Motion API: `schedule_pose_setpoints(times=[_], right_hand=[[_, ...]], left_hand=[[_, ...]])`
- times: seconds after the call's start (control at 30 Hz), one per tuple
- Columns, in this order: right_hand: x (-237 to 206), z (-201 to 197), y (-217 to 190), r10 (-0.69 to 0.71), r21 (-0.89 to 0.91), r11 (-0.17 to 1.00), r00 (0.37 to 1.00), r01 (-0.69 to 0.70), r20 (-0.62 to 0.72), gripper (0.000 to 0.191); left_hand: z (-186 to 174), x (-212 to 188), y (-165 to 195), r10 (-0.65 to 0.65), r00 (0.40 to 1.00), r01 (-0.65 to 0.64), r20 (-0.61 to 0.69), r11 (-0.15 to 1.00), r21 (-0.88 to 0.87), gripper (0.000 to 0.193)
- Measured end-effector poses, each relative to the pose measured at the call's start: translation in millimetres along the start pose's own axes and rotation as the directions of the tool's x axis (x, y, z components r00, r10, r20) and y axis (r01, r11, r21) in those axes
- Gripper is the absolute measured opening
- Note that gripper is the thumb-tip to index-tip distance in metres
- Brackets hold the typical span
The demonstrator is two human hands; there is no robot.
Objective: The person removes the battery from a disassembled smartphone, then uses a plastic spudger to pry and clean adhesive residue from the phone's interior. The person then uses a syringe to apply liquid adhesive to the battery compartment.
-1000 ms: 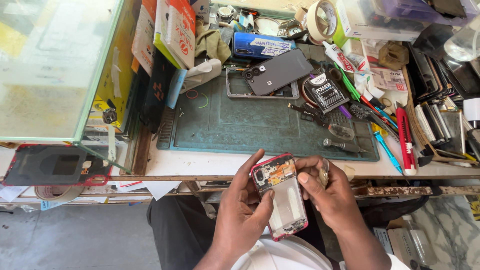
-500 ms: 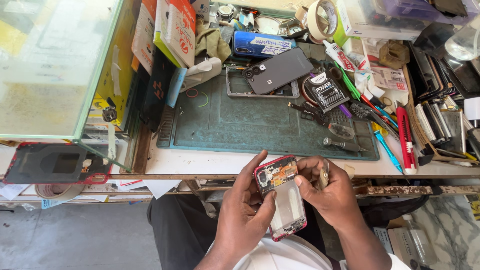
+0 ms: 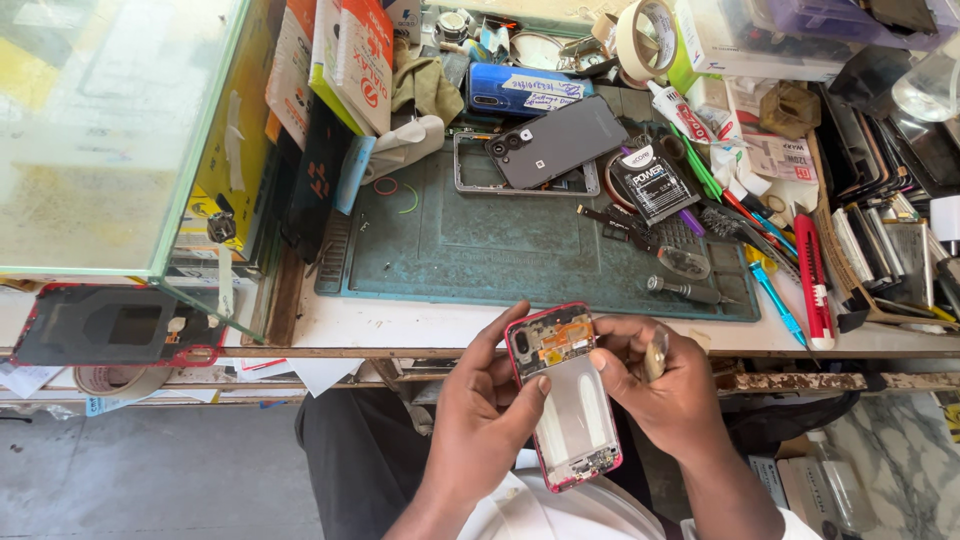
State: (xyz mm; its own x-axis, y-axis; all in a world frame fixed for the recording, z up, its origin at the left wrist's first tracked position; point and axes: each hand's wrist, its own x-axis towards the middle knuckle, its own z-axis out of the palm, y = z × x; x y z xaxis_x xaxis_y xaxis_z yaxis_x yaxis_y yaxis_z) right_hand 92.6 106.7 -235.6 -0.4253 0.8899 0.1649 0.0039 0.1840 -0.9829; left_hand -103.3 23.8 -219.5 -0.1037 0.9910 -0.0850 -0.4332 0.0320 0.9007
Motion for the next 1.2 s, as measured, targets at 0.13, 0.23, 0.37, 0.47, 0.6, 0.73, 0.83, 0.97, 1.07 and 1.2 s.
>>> schedule_pose_setpoints(times=[0.13,0.23,0.37,0.47,0.6,0.73,0.83,0.97,1.07,1.2], right_hand=[[-2,2,5,-0.018,-0.089,0.996,0.997,0.011,-0.078,0.032],[-4,5,5,-0.029,-0.211,0.978,0.992,0.003,-0.123,0.037],[-2,5,3,0.032,-0.086,0.995,0.994,-0.041,-0.107,0.043],[-2,4,0,0.07,0.042,0.997,0.996,-0.068,-0.057,0.045],[-2,3,0,0.094,0.082,0.992,0.995,-0.091,-0.025,0.046],[-5,5,3,0.086,0.109,0.991,0.996,-0.082,-0.033,0.046],[-9,8,6,0.063,0.129,0.99,0.997,-0.056,-0.049,0.044],[-11,10,10,0.093,0.19,0.979,0.993,-0.078,-0.067,0.041],[-11,10,11,0.106,0.214,0.973,0.991,-0.087,-0.081,0.039],[-11,10,10,0.138,0.316,0.942,0.988,-0.109,-0.068,0.038]], left_hand=[[-2,3,-14,-0.024,1.0,0.023,-0.006,0.999,-0.042,0.057],[-3,4,-19,-0.047,0.999,0.047,0.012,0.998,-0.042,0.046],[-6,6,-19,-0.023,1.0,0.023,-0.001,0.997,-0.079,0.045],[-7,8,-18,-0.029,0.999,0.027,-0.028,0.996,-0.09,0.046],[-4,8,-17,-0.004,0.999,0.0,-0.05,0.997,-0.077,0.05],[-1,7,-12,0.02,0.999,-0.023,-0.044,0.998,-0.064,0.062],[2,0,-7,0.006,0.999,-0.004,-0.034,0.999,0.05,0.088],[7,-3,-6,0.116,0.993,-0.116,-0.002,0.993,0.031,0.094],[5,-2,-7,0.098,0.995,-0.098,0.006,0.994,-0.045,0.087],[1,-2,-7,0.055,0.998,-0.049,0.026,0.976,-0.213,0.084]])
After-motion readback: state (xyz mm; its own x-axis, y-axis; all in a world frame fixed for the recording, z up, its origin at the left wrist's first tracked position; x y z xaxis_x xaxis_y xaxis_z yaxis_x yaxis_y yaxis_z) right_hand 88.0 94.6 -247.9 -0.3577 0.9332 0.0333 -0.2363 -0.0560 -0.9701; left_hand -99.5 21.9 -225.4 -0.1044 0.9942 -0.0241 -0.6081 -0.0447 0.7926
